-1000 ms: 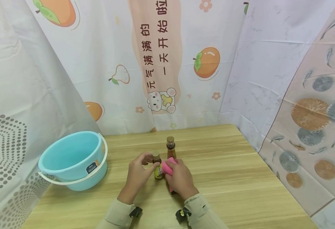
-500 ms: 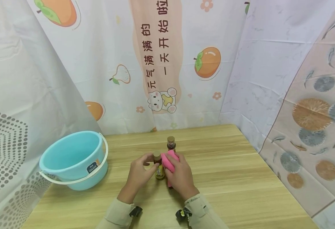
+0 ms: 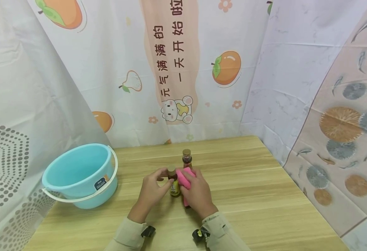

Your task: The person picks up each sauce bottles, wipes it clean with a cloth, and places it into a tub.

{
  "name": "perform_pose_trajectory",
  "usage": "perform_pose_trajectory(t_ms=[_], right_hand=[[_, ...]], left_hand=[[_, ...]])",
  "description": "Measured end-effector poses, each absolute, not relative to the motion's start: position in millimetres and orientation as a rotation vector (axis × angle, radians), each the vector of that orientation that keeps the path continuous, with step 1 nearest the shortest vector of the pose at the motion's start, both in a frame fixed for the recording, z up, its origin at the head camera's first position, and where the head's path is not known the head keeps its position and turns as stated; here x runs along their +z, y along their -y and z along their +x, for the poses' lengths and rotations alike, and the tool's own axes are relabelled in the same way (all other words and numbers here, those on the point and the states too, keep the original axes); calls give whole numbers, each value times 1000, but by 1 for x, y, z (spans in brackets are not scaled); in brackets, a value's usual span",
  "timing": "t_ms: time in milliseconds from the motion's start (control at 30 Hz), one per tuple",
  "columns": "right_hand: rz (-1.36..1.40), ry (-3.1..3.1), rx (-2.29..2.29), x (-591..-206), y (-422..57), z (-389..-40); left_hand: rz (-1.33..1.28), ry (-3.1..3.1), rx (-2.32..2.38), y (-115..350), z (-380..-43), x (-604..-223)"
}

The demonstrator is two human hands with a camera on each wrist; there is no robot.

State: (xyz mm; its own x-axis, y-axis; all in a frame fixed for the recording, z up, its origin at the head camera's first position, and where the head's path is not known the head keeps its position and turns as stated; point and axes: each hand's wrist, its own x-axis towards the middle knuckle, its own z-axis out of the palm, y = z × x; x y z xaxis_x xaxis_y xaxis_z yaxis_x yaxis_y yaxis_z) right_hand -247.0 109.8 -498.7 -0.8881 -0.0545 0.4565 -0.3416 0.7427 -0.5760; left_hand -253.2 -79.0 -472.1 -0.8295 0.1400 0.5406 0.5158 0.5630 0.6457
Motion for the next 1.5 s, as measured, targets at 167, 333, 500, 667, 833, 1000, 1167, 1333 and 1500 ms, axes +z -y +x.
perform_pose_trajectory(t_ms=[167,333,500,667,833,1000,1167,1333,1500], right_hand=[[277,2674,878,-503,-110,-248],[266,2720,835,-508,-111,-249],[271,2755,809,-509,-112,-248],[267,2775,792,-509,-112,-248],[269,2787,758,-508,-112,-248],[287,2768,733,-508,-112,-247],[313,2709,740,-508,-111,-247],[312,2639,784,-506,-110,-248],[317,2546,858,-505,-109,-248]], left_hand=[[-518,2375,-1182,79,-252,-472],[-520,2375,-1160,78,-251,-471],[-473,2366,-1142,77,-250,-471],[-393,2352,-1131,76,-249,-471],[-401,2349,-1131,75,-249,-470],[-418,2346,-1148,75,-248,-471],[-416,2345,-1175,76,-249,-471],[-422,2347,-1196,77,-251,-471],[-454,2330,-1223,78,-251,-471]])
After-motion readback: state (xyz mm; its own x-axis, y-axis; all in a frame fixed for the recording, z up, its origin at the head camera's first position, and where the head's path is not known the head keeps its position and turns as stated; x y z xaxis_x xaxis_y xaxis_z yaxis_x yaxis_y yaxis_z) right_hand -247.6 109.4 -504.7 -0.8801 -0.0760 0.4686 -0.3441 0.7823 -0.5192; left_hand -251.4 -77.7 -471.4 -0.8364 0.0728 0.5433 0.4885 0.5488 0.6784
